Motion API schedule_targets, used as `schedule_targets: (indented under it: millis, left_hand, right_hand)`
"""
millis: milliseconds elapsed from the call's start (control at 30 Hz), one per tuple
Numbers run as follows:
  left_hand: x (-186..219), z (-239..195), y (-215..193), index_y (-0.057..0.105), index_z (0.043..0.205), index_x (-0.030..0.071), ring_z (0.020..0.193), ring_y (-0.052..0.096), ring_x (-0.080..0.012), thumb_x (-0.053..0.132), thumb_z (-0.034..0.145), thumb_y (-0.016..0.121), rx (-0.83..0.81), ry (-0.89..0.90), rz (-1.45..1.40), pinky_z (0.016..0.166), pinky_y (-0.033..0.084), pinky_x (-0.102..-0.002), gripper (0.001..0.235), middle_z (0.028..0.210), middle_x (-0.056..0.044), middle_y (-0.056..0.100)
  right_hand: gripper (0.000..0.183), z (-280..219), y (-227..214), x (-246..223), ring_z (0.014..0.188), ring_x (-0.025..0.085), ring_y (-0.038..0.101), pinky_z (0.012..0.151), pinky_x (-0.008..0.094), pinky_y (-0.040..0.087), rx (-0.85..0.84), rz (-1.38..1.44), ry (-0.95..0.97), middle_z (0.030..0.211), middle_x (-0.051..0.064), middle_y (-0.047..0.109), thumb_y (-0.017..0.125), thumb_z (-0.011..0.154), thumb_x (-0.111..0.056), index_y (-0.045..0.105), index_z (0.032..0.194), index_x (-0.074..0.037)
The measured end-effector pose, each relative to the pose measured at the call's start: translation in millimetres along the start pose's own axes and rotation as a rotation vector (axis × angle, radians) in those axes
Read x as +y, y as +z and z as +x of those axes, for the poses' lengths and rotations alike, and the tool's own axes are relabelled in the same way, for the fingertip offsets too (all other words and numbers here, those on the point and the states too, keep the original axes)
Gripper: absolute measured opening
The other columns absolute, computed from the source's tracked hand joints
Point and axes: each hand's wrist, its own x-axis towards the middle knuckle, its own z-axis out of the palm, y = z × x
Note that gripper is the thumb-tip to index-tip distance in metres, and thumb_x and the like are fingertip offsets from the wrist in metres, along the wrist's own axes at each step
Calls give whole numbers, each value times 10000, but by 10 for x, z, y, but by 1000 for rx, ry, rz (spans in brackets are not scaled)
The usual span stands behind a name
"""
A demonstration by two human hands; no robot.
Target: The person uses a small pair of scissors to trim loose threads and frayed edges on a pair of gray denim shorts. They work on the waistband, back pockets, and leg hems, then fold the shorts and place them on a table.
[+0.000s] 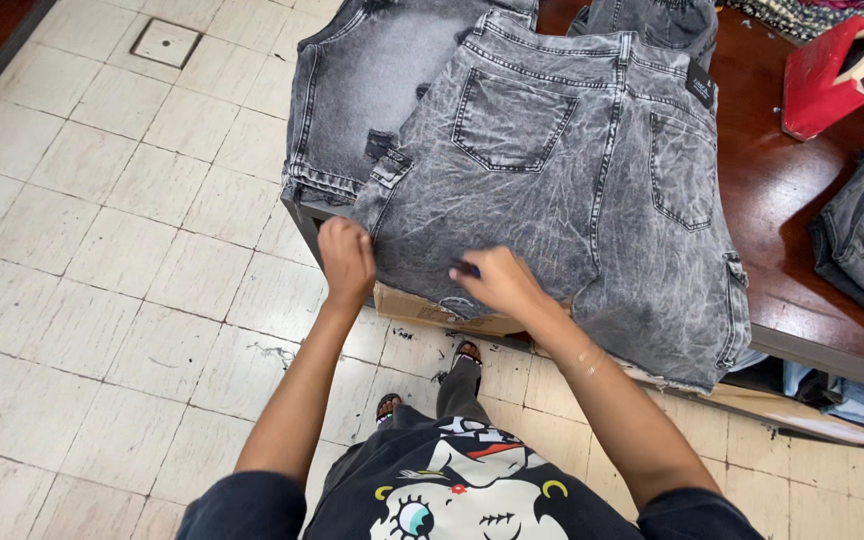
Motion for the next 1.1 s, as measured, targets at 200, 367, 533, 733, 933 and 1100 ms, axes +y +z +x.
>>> schedule_targets:
  millis: [200,367,533,733,933,1100]
  left_hand:
    - [-181,-1254,-204,698,1095,110,1237,588,-388,271,1072,668,-433,-624,389,977,499,-572,165,1153,-98,618]
    - [263,-1337,234,693,1365,-30,1356,662,-475,315,1067,762,-645,-956,-353,1111,530,-625,461,1351,-282,740]
    - [730,-1173,674,511,1172,148,1176,781,-327,384,1104,735,-436,-1557,-1300,1044,620,-452,332,1152,-117,729]
    - [762,-1333,612,605,992,63,736,823,-178,55,1046,605,-447,-1471,-1112,698,714,-296,55,815,-62,734]
    - [613,-1583,389,716,802,53,556,765,-205,20,925,629,-502,-1368,-830,493,668,-290,154,622,-104,654]
    - [615,-1661,286,736,713,32,643,771,-211,13,855,653,-574,-1224,-779,623,676,-314,165,686,-149,717]
  right_hand:
    - [288,-870,765,736,539,229,622,541,320,484,-134,324,267,643,129,739,717,1023,-228,814,801,-72]
    - [217,-1208,1191,725,733,299,746,681,372,560,-184,365,415,815,104,844,710,993,-254,839,871,-131]
    - [234,-1304,1367,533,644,198,668,613,318,542,-350,466,265,861,123,842,648,1072,-172,830,1014,-36]
    - [227,-1383,1325,564,669,249,693,616,354,541,-349,472,266,861,159,832,647,1070,-154,812,1010,-10]
    - [221,-1404,1391,581,682,254,683,642,359,539,-349,453,260,825,147,834,657,1048,-179,799,1006,-14]
    - [273,-1281,1418,485,691,212,699,636,331,550,-314,476,271,839,129,835,646,1075,-213,790,1128,12]
